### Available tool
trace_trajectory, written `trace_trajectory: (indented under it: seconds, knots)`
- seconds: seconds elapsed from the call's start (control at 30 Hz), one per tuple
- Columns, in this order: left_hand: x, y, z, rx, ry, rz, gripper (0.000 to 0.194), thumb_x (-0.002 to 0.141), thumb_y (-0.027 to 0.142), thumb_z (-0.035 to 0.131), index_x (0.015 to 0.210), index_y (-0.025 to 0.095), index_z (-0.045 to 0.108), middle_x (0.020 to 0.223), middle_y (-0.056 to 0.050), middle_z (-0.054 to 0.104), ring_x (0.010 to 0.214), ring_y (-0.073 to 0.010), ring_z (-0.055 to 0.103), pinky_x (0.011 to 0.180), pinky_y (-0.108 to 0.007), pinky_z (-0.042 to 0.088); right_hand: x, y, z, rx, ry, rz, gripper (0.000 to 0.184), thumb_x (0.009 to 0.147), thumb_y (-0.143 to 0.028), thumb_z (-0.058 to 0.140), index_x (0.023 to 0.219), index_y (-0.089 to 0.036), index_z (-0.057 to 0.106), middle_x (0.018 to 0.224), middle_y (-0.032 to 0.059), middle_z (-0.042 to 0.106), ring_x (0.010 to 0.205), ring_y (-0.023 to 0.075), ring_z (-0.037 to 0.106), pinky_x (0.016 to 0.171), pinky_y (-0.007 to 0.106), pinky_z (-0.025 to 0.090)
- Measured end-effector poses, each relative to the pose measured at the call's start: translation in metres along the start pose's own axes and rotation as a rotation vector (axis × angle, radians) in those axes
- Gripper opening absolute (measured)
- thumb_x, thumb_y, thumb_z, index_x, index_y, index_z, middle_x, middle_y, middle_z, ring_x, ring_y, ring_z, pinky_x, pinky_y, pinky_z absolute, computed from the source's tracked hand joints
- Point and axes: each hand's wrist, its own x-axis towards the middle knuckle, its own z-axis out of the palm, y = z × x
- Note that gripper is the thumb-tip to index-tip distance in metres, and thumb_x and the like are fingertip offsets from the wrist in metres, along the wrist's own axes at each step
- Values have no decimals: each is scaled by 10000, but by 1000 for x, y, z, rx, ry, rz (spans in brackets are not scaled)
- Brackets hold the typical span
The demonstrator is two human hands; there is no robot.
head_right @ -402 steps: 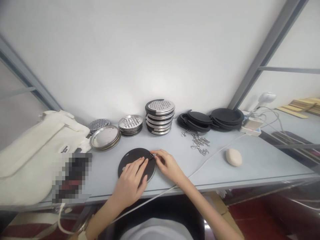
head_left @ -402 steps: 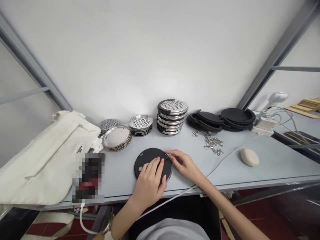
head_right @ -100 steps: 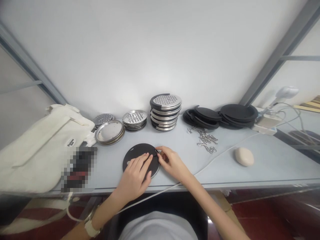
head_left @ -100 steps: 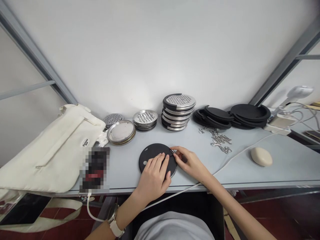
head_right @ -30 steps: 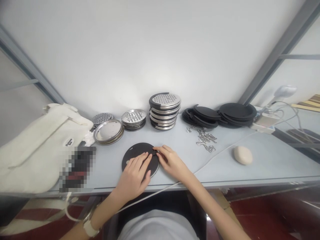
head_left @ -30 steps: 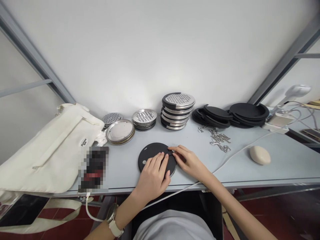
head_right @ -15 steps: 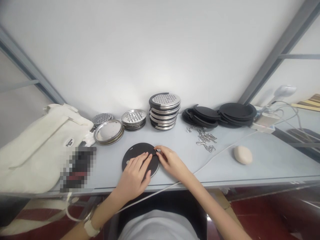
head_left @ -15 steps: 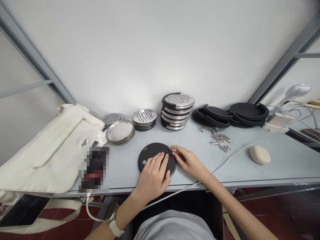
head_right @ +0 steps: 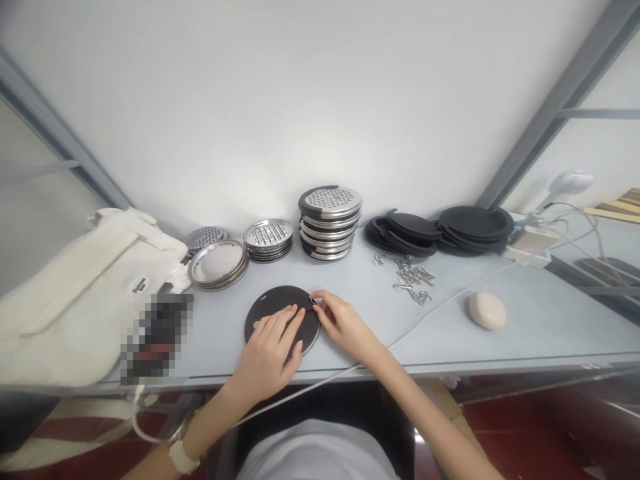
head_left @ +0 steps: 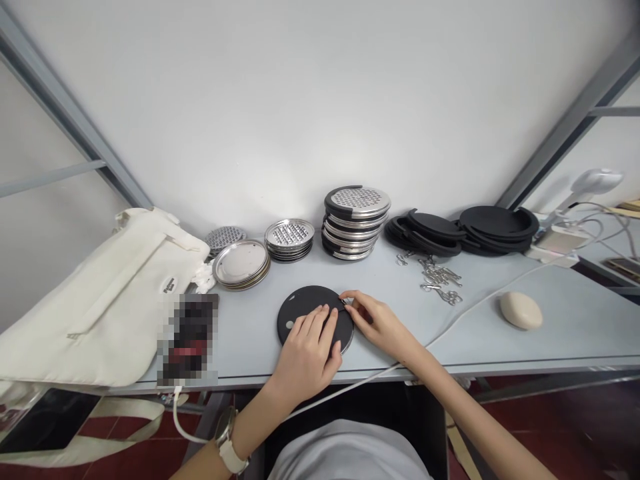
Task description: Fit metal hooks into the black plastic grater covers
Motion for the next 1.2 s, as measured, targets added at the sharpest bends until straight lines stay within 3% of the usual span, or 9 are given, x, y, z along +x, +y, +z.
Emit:
trace_trajectory:
  seconds: [0.57,0.8,0.97,1.2]
  knots:
    - [0,0,0,8,11,5,482,898,228,393,1352,67,417,1316,-171,491,1243,-280,428,976,-416,390,-1,-1,-1,-17,15,8,239,943,-281,395,1112,-191,536,722,6,585,624,141,563,650,257,468]
    - [1,1,-2,8,19,3,480,894,227,398,1344,63,426,1303,-172,503,1237,-277,438,974,-410,399,-1,3,2,22,40,-23,267,946,-261,391,1192,-204,480,786,19,597,712,154,583,712,284,484]
    - [1,0,-1,12,22,6,481,895,232,396,1347,69,423,1312,-172,496,1238,-279,437,968,-414,404,0,2,0,-13,56,-74,272,944,-248,396,1155,-227,566,964,69,601,807,167,598,787,320,498]
    - [1,1,0,8,6,3,485,897,231,396,1349,58,420,1319,-174,488,1241,-280,429,982,-416,390,0,1,-1,-29,62,-57,327,942,-254,405,1206,-232,596,903,64,529,796,164,575,774,315,509]
